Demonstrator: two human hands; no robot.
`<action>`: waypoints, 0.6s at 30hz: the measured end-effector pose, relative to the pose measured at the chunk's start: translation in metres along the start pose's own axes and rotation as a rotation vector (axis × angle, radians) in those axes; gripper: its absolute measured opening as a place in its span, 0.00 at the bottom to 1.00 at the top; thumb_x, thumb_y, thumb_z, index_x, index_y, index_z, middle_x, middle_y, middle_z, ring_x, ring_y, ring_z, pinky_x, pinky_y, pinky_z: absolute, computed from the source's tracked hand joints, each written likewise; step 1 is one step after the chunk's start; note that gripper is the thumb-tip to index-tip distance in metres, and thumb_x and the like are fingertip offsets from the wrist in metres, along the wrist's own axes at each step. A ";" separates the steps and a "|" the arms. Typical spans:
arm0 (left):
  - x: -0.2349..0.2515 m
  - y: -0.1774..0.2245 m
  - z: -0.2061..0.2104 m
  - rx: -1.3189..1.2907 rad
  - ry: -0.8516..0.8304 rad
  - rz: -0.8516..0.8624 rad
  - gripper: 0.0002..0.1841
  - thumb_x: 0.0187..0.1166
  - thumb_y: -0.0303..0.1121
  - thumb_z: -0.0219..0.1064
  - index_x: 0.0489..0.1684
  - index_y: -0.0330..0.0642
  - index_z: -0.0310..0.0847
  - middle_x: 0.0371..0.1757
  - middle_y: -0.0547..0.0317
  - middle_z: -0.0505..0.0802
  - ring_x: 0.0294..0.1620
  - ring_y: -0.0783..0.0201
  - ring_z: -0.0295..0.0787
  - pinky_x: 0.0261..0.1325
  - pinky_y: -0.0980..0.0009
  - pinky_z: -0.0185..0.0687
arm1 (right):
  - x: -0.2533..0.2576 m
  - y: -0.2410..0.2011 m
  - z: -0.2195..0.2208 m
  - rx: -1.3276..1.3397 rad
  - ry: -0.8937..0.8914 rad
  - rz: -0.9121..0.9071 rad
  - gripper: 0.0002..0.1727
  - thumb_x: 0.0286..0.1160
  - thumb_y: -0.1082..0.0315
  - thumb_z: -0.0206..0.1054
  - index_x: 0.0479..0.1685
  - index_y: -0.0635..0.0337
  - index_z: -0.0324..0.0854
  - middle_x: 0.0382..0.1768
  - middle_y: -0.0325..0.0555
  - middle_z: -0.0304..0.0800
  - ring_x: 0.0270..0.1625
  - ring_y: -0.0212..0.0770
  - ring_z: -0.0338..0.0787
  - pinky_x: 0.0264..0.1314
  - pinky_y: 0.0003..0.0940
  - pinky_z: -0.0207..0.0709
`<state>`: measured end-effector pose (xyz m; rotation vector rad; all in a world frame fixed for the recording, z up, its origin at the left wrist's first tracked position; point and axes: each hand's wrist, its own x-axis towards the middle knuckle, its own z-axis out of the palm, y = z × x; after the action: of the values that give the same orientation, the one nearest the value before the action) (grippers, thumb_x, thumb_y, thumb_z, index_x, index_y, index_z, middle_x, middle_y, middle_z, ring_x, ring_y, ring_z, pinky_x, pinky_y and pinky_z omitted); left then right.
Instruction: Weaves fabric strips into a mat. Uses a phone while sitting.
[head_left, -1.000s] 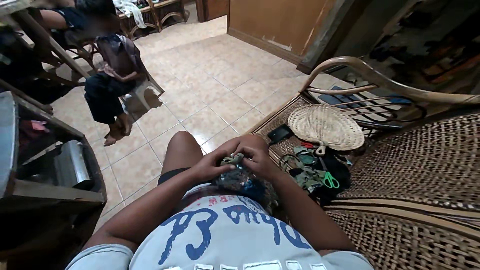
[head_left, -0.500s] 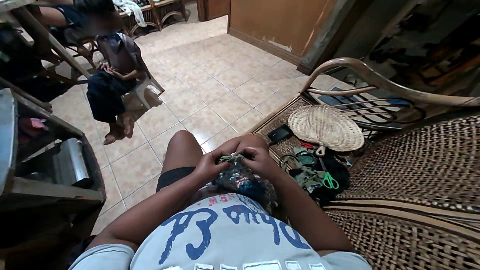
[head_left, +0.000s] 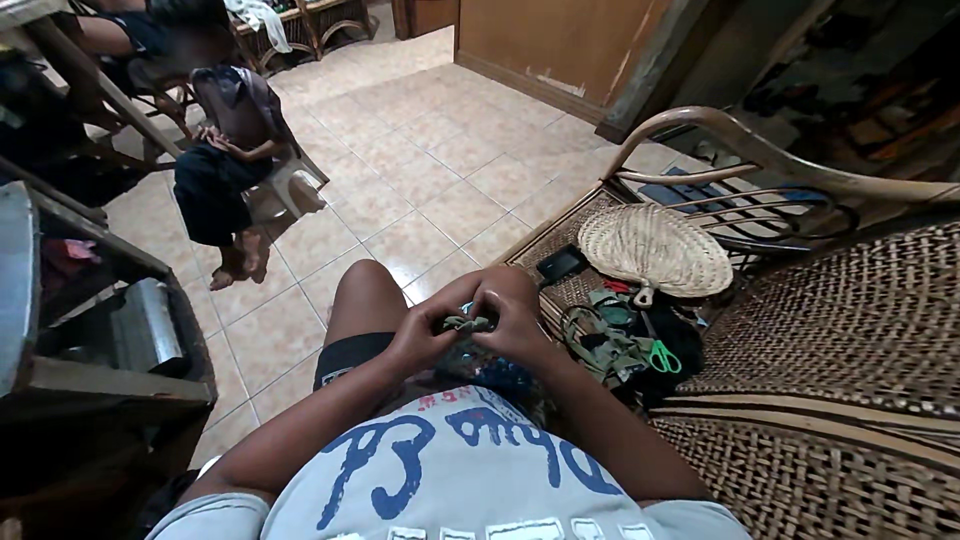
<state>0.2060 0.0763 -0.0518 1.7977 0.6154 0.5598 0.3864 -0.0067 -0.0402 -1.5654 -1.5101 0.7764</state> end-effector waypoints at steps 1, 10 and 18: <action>0.000 -0.001 -0.001 0.049 -0.015 0.041 0.10 0.73 0.23 0.71 0.49 0.32 0.87 0.44 0.57 0.93 0.41 0.76 0.88 0.51 0.75 0.86 | 0.000 -0.002 0.001 0.004 0.003 0.004 0.16 0.54 0.78 0.80 0.42 0.68 0.82 0.36 0.51 0.86 0.39 0.41 0.86 0.46 0.40 0.82; -0.005 0.012 0.000 0.359 0.014 -0.040 0.11 0.77 0.26 0.67 0.53 0.35 0.88 0.46 0.49 0.93 0.45 0.63 0.90 0.55 0.64 0.86 | 0.008 0.014 -0.002 0.295 -0.114 0.058 0.16 0.57 0.81 0.73 0.44 0.64 0.76 0.35 0.40 0.85 0.37 0.29 0.84 0.43 0.26 0.81; 0.002 0.009 -0.013 -0.158 -0.132 -0.330 0.11 0.84 0.26 0.63 0.59 0.30 0.82 0.48 0.54 0.91 0.47 0.71 0.88 0.57 0.70 0.85 | 0.006 0.025 0.001 0.223 0.045 -0.047 0.18 0.60 0.75 0.80 0.49 0.67 0.82 0.44 0.45 0.88 0.49 0.32 0.88 0.58 0.31 0.83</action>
<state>0.2004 0.0845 -0.0394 1.5300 0.7370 0.2553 0.3980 0.0003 -0.0622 -1.3684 -1.3731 0.8461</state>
